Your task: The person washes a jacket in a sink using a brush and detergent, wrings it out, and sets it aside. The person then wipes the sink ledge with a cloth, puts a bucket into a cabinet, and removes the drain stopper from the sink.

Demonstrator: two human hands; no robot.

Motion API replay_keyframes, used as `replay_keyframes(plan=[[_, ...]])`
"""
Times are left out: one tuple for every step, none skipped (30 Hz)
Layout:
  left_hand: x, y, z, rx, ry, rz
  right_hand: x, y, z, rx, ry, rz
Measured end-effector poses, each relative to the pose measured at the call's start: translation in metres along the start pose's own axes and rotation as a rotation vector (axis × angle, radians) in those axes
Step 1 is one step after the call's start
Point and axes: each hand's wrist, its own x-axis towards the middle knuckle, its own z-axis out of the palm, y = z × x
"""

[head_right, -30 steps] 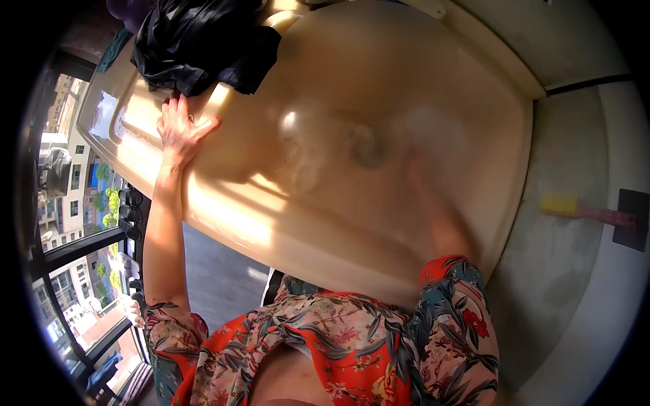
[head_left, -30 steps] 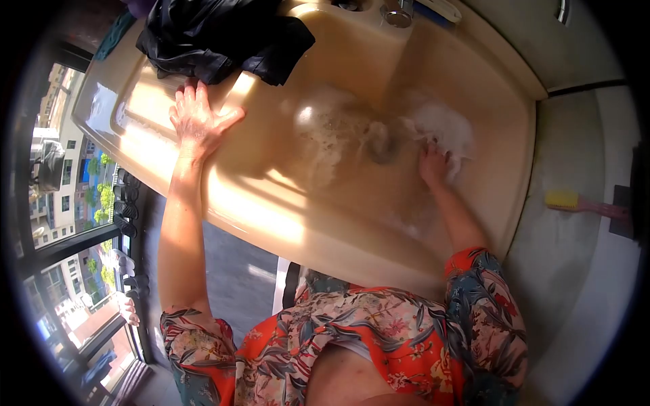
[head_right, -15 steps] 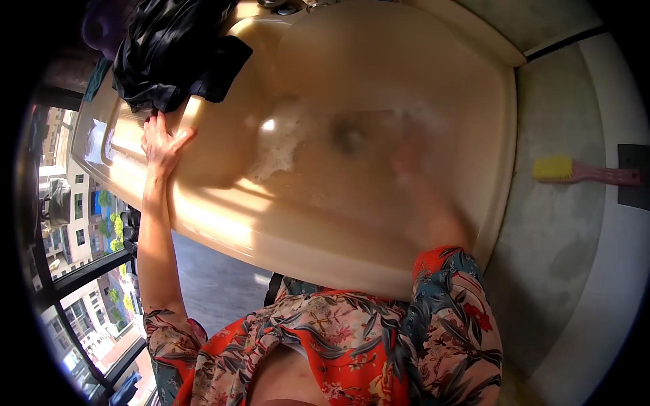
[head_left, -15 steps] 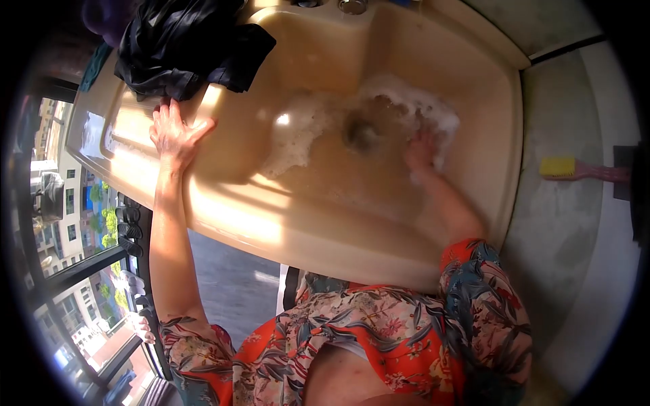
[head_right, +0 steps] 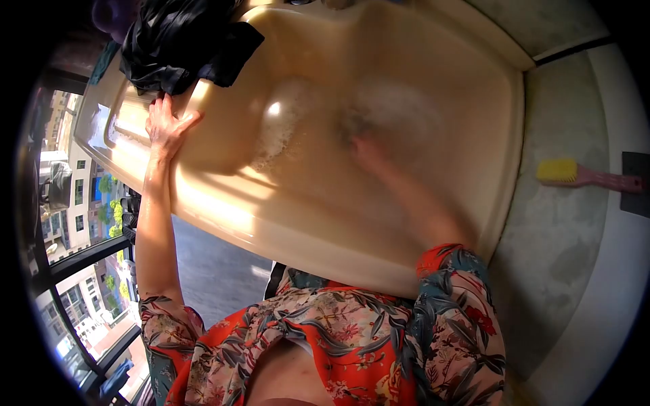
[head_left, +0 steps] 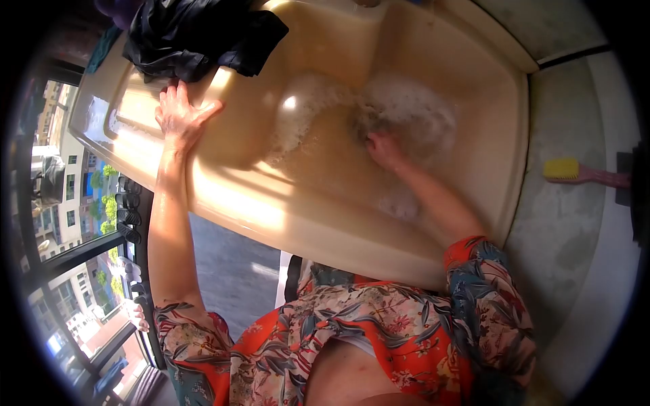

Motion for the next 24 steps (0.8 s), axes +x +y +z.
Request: replay_keyframes(plan=[[0.000,-0.002,0.000,-0.006,0.036,0.015,0.007,-0.016,0.012,-0.091,-0.020,-0.027],[0.001,-0.004,0.004,-0.012,0.073,0.028,0.015,-0.030,0.015,-0.087,-0.029,0.027],[-0.001,-0.007,0.010,-0.017,0.106,0.039,0.022,-0.042,0.017,-0.083,-0.042,0.081],[-0.002,-0.013,0.016,0.006,0.085,0.060,0.024,-0.048,0.017,-0.051,-0.059,0.135],[-0.001,-0.012,0.011,0.029,0.065,0.082,0.026,-0.053,0.018,-0.021,-0.074,0.191],[0.000,-0.008,0.008,0.009,0.030,0.044,0.030,-0.053,0.014,0.035,-0.082,0.243],[0.000,-0.004,0.003,-0.013,-0.001,0.003,0.036,-0.053,0.010,0.088,-0.088,0.292],[0.000,-0.008,0.008,0.003,0.024,0.029,0.041,-0.047,0.011,0.271,-0.015,0.291],[0.001,-0.012,0.015,0.020,0.048,0.055,0.044,-0.034,0.014,0.455,0.055,0.287],[0.000,-0.016,0.020,0.026,0.066,0.061,0.046,-0.020,0.016,0.640,0.126,0.282],[0.000,-0.018,0.022,0.031,0.084,0.068,0.046,-0.012,0.011,0.716,0.062,0.320],[0.000,-0.015,0.020,0.025,0.096,0.055,0.046,-0.006,0.003,0.791,-0.004,0.360],[0.000,-0.014,0.019,0.018,0.104,0.041,0.047,-0.003,-0.002,0.865,-0.074,0.402],[0.000,-0.013,0.017,0.027,0.077,0.021,0.046,-0.005,-0.007,0.909,-0.103,0.438],[0.000,-0.012,0.016,0.032,0.049,0.004,0.042,-0.009,-0.013,0.953,-0.074,0.431],[0.001,-0.011,0.016,0.037,0.024,-0.014,0.038,-0.013,-0.021,0.995,-0.042,0.422],[0.000,-0.011,0.018,0.048,0.038,0.002,0.034,-0.017,-0.031,1.038,-0.008,0.411],[0.000,-0.013,0.020,0.062,0.055,0.018,0.030,-0.020,-0.040,1.071,-0.004,0.393],[0.000,-0.014,0.021,0.067,0.063,0.022,0.026,-0.022,-0.050,1.105,0.001,0.375],[0.000,-0.015,0.022,0.073,0.072,0.025,0.022,-0.024,-0.057,1.140,0.005,0.358],[0.001,-0.015,0.023,0.071,0.073,0.016,0.019,-0.024,-0.064,1.152,-0.002,0.343],[0.001,-0.015,0.022,0.063,0.070,0.009,0.017,-0.024,-0.070,1.164,-0.008,0.329],[0.001,-0.014,0.022,0.054,0.067,0.003,0.014,-0.024,-0.075,1.177,-0.014,0.314],[0.001,-0.014,0.020,0.041,0.058,-0.002,0.012,-0.026,-0.080,1.194,-0.002,0.304]])
